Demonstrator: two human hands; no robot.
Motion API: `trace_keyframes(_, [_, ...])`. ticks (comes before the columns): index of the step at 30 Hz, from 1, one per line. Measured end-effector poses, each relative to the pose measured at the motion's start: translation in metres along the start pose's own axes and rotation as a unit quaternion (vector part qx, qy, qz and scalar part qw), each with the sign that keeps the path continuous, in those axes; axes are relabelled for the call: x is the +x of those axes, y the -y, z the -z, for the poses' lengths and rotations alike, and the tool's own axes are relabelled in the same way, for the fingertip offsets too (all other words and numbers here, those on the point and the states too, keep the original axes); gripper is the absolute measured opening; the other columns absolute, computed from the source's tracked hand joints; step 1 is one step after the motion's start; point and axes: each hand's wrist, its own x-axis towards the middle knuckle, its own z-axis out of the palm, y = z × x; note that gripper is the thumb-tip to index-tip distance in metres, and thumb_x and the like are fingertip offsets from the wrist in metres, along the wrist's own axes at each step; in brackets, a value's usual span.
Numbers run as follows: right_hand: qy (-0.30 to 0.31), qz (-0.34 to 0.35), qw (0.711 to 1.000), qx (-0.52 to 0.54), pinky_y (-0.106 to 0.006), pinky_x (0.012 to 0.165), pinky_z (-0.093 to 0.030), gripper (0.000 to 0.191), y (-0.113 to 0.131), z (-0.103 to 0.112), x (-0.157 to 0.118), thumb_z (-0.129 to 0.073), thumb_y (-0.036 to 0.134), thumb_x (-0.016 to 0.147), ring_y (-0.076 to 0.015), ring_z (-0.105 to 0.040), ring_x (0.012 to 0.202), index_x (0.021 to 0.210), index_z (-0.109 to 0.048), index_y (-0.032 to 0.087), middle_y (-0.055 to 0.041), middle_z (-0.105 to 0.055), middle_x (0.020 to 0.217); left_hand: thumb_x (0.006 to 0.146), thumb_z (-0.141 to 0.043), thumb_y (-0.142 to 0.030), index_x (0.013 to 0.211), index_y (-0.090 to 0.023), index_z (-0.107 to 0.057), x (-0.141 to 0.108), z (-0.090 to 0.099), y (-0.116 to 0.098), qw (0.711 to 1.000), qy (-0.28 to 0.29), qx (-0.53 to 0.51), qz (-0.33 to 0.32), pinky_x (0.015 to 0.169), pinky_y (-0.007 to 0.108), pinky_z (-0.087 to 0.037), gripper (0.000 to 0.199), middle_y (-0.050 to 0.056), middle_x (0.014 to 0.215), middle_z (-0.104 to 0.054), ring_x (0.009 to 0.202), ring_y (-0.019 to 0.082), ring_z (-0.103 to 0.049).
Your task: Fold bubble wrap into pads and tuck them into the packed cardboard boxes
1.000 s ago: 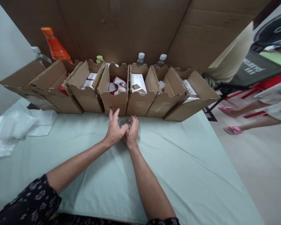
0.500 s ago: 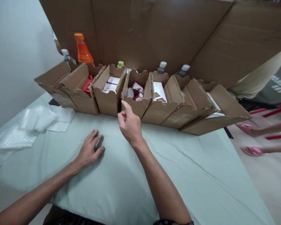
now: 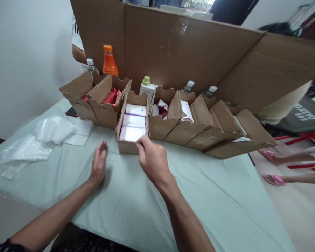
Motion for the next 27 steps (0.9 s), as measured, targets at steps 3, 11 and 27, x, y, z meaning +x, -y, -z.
trace_keyframes(3, [0.004,-0.002,0.996,0.084,-0.024,0.065,-0.050,0.016,-0.024,0.033,-0.065,-0.056,0.028,0.099,-0.0143,-0.070,0.068,0.093,-0.071,0.024,0.0004,-0.074,0.077,0.100,-0.052,-0.062,0.152,-0.023,-0.046,0.002,0.002,-0.008,0.999,-0.029,-0.027,0.002,0.130,0.050,-0.029,0.065,0.015,0.163,-0.044,0.155,0.030,-0.038])
trace_keyframes(11, [-0.124,-0.106,0.960,0.228,-0.034,0.086,-0.064,0.073,-0.110,0.064,-0.166,-0.070,0.037,0.092,-0.0236,-0.074,0.113,0.158,-0.038,0.032,-0.0113,-0.072,0.134,0.095,-0.063,-0.048,0.152,-0.022,-0.047,-0.062,0.003,-0.037,0.991,0.134,-0.001,-0.021,0.128,0.049,-0.032,0.065,0.013,0.158,-0.051,0.152,0.034,-0.042])
trace_keyframes(27, [-0.154,-0.245,0.949,0.129,-0.048,0.080,-0.057,0.068,-0.158,-0.014,-0.073,-0.072,0.064,0.064,-0.0327,-0.072,0.088,0.114,-0.064,0.018,-0.0144,-0.075,0.105,0.088,-0.061,-0.026,0.159,-0.019,-0.036,0.017,-0.070,-0.038,0.958,0.249,0.112,-0.085,0.128,0.052,-0.033,0.076,0.014,0.162,-0.048,0.151,0.032,-0.044])
